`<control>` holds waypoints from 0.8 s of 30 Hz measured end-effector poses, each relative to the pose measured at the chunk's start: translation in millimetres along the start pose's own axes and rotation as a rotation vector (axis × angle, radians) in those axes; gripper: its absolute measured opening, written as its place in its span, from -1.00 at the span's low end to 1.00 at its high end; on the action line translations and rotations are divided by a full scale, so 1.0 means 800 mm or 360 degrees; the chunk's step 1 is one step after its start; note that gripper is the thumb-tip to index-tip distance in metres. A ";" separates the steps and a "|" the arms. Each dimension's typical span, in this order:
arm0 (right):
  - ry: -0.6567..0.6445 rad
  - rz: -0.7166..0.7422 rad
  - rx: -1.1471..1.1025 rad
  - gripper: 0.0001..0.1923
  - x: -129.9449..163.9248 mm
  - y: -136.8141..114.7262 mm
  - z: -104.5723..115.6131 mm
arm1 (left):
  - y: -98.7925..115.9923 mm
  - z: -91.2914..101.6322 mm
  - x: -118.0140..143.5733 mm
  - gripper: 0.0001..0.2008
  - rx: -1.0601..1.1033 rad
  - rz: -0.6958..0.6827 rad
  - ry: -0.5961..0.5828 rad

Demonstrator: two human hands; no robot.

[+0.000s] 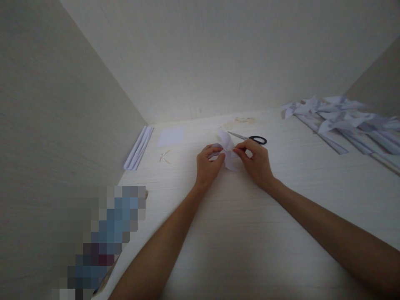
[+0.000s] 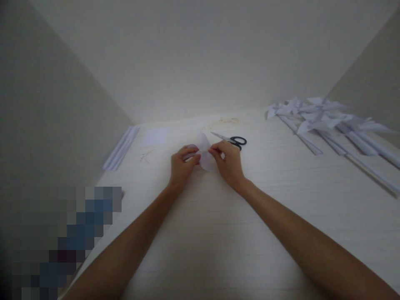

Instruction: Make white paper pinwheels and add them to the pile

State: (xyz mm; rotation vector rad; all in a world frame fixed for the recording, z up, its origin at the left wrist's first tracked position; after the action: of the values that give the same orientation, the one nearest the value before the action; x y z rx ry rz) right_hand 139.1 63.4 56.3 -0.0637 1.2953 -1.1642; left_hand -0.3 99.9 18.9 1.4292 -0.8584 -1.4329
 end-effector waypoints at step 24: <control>0.0018 -0.0034 0.0064 -0.91 0.000 0.003 0.000 | -0.006 0.000 -0.002 -0.88 -0.0059 0.0064 0.0002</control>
State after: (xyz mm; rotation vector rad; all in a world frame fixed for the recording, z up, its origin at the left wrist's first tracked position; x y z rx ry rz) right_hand 141.0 64.7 55.0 -0.0416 1.2834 -1.2100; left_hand -1.2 102.8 15.1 1.3776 -0.8512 -1.4104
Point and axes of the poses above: each hand's wrist, its own x-axis away from the middle knuckle, its own z-axis out of the back of the hand, y = z × x, the point moved 10 cm from there along -x, towards the middle knuckle, and after that the axes turned 8 degrees about y, right-handed, at the moved point
